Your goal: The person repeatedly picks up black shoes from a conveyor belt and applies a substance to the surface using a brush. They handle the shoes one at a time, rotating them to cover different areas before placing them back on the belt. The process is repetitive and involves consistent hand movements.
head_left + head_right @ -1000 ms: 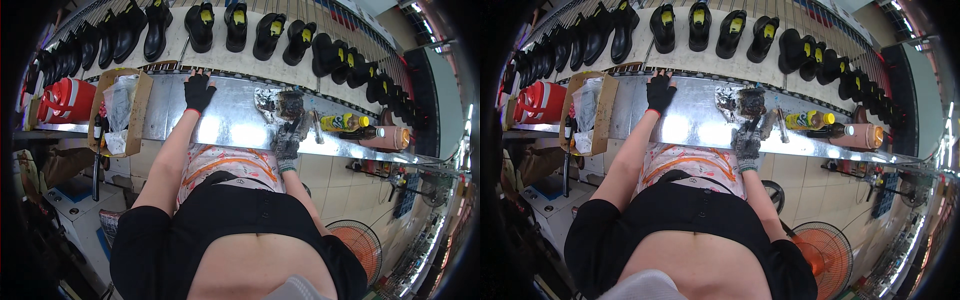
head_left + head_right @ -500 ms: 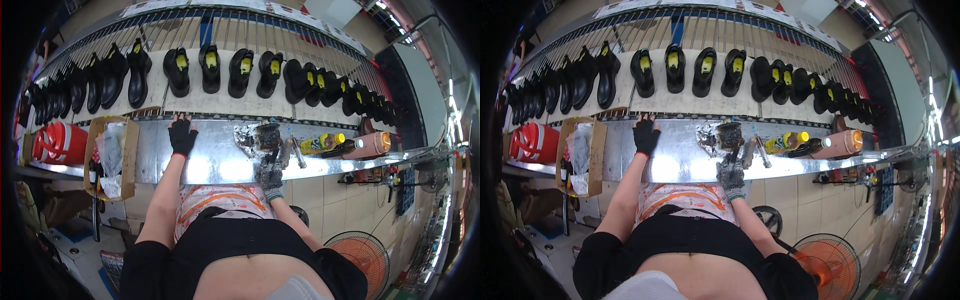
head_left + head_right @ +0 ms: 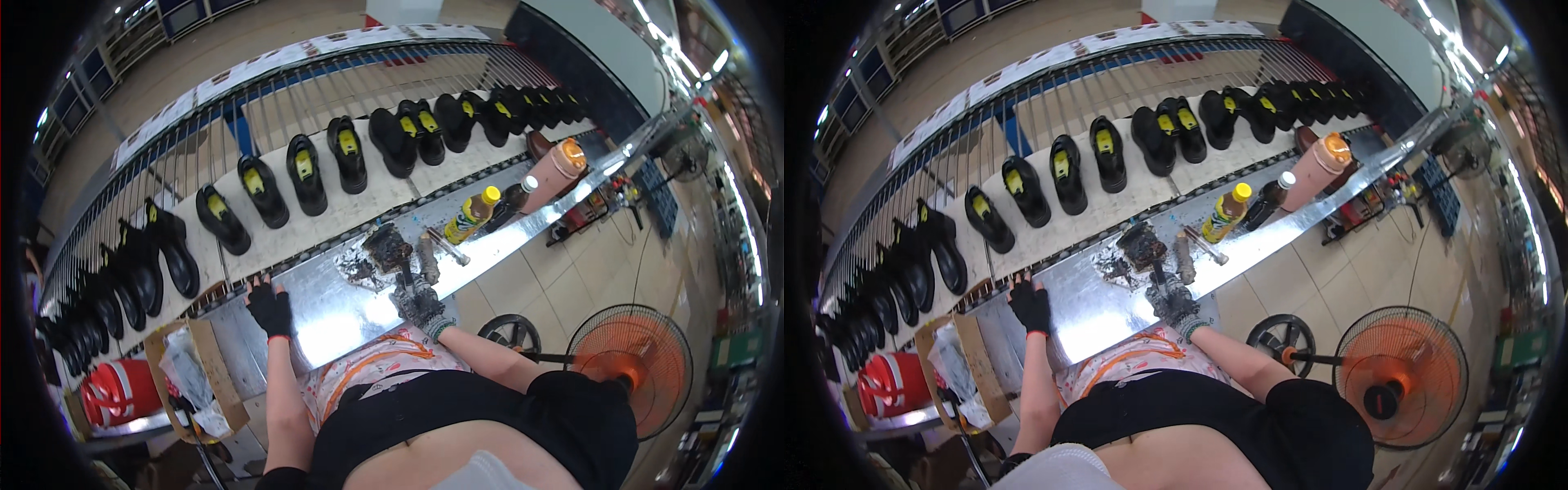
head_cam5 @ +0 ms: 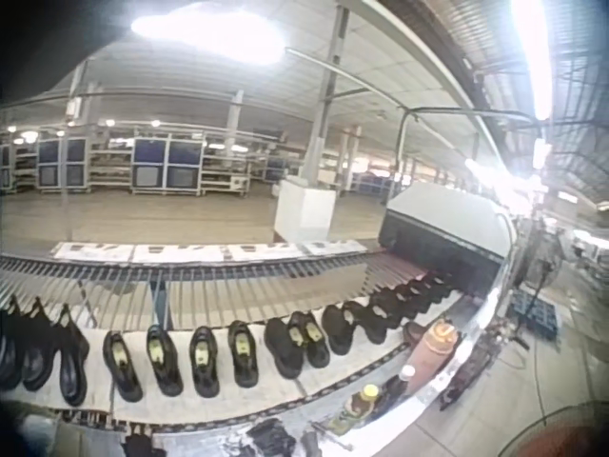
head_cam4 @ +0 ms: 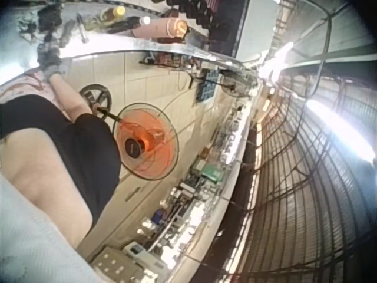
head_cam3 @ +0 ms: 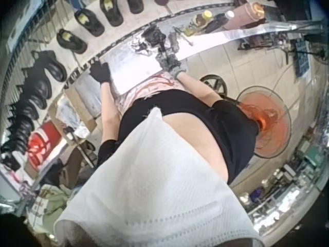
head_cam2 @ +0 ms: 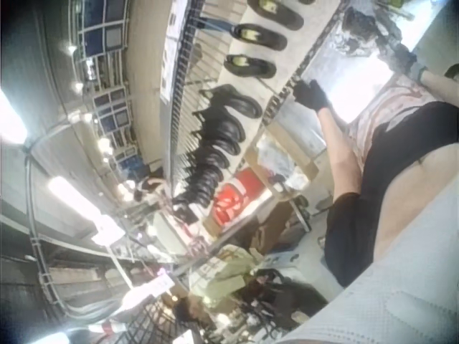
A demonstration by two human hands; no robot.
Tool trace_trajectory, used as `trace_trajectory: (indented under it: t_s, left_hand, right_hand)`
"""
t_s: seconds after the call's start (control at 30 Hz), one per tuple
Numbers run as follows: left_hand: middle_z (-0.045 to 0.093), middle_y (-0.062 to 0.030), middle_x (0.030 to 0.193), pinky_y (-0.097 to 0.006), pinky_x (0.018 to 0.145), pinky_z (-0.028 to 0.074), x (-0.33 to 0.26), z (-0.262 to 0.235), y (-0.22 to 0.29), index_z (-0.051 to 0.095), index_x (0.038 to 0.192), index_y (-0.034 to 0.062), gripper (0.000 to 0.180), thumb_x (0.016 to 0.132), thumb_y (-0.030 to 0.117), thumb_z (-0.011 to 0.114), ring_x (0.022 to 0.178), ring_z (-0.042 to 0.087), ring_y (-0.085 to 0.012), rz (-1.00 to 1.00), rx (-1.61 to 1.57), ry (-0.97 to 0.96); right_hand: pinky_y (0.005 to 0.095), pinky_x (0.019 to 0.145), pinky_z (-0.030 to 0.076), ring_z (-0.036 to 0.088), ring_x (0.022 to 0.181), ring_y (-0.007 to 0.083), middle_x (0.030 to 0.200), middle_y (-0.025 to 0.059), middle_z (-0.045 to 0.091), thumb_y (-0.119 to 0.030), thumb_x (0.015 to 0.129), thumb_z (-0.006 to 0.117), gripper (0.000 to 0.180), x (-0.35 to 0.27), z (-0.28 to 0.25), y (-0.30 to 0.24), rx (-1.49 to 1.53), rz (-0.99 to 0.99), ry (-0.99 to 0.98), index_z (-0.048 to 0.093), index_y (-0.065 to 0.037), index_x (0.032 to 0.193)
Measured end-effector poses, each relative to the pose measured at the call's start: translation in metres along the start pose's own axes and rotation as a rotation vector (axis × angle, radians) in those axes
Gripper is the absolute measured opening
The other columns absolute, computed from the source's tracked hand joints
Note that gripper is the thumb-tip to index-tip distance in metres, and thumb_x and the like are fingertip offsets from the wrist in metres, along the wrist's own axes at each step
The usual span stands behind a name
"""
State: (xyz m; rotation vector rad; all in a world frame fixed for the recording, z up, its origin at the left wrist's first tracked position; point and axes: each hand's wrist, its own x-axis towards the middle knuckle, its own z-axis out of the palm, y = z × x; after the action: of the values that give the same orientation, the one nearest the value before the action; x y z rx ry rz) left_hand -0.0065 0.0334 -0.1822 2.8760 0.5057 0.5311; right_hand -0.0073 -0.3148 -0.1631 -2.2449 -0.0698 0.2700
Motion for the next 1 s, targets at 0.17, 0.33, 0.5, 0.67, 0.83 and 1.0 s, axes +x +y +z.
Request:
trace_trajectory:
  t_s: [0.17,0.33,0.5,0.67,0.83,1.0]
  left_hand:
    - [0.049,-0.0147,0.132,-0.049,0.105,0.025,0.0,-0.003,0.0,0.054,0.123,0.0105,0.042,0.085,0.029,0.054,0.126,0.039,-0.0324,0.006,0.022,0.015]
    - [0.048,-0.0149,0.132,-0.049,0.106,0.023,0.001,-0.006,0.003,0.054,0.124,0.0115,0.043,0.085,0.029,0.053,0.128,0.037,-0.0314,-0.012,0.019,-0.028]
    - [0.047,-0.0145,0.133,-0.049,0.107,0.022,0.001,-0.008,0.004,0.053,0.125,0.0126,0.042,0.086,0.03,0.052,0.129,0.036,-0.031,-0.025,0.02,-0.053]
    - [0.047,-0.0142,0.133,-0.05,0.107,0.022,0.002,-0.007,0.004,0.054,0.123,0.0126,0.041,0.086,0.03,0.052,0.129,0.037,-0.0311,-0.021,0.026,-0.038]
    - [0.048,-0.0143,0.133,-0.05,0.107,0.023,0.001,-0.007,0.003,0.056,0.122,0.0125,0.04,0.085,0.029,0.054,0.128,0.038,-0.0312,-0.025,0.018,-0.019]
    - [0.048,-0.0147,0.132,-0.05,0.107,0.023,0.001,-0.006,0.003,0.055,0.122,0.0127,0.041,0.085,0.029,0.054,0.127,0.039,-0.0312,-0.012,0.012,-0.008]
  right_hand:
    - [0.0321,0.058,0.05,0.061,0.057,0.0173,0.087,0.0134,0.058,-0.038,0.086,0.054,0.047,-0.002,0.0,-0.004,0.064,-0.022,-0.009,0.052,-0.004,0.117]
    - [0.0342,0.053,0.047,0.057,0.051,0.0192,0.082,0.0127,0.057,-0.032,0.086,0.056,0.038,0.0,0.008,0.009,0.042,-0.139,0.062,0.055,-0.004,0.112]
    - [0.0324,0.052,0.047,0.056,0.05,0.0155,0.089,0.0126,0.056,-0.032,0.086,0.055,0.038,-0.002,0.003,-0.001,0.089,-0.038,0.007,0.053,-0.005,0.112]
    - [0.0289,0.052,0.049,0.056,0.049,0.0125,0.093,0.0124,0.056,-0.031,0.086,0.056,0.044,-0.002,-0.007,-0.013,0.13,0.047,-0.072,0.05,-0.005,0.121]
    - [0.0384,0.074,0.049,0.061,0.078,0.0256,0.103,0.0175,0.055,-0.036,0.086,0.051,0.046,-0.002,-0.008,-0.016,0.04,0.026,-0.068,0.051,-0.005,0.12]
    - [0.0442,0.087,0.043,0.053,0.101,0.0362,0.11,0.0208,0.054,-0.038,0.086,0.05,0.047,-0.001,-0.001,-0.004,0.019,0.004,-0.056,0.053,-0.003,0.118]
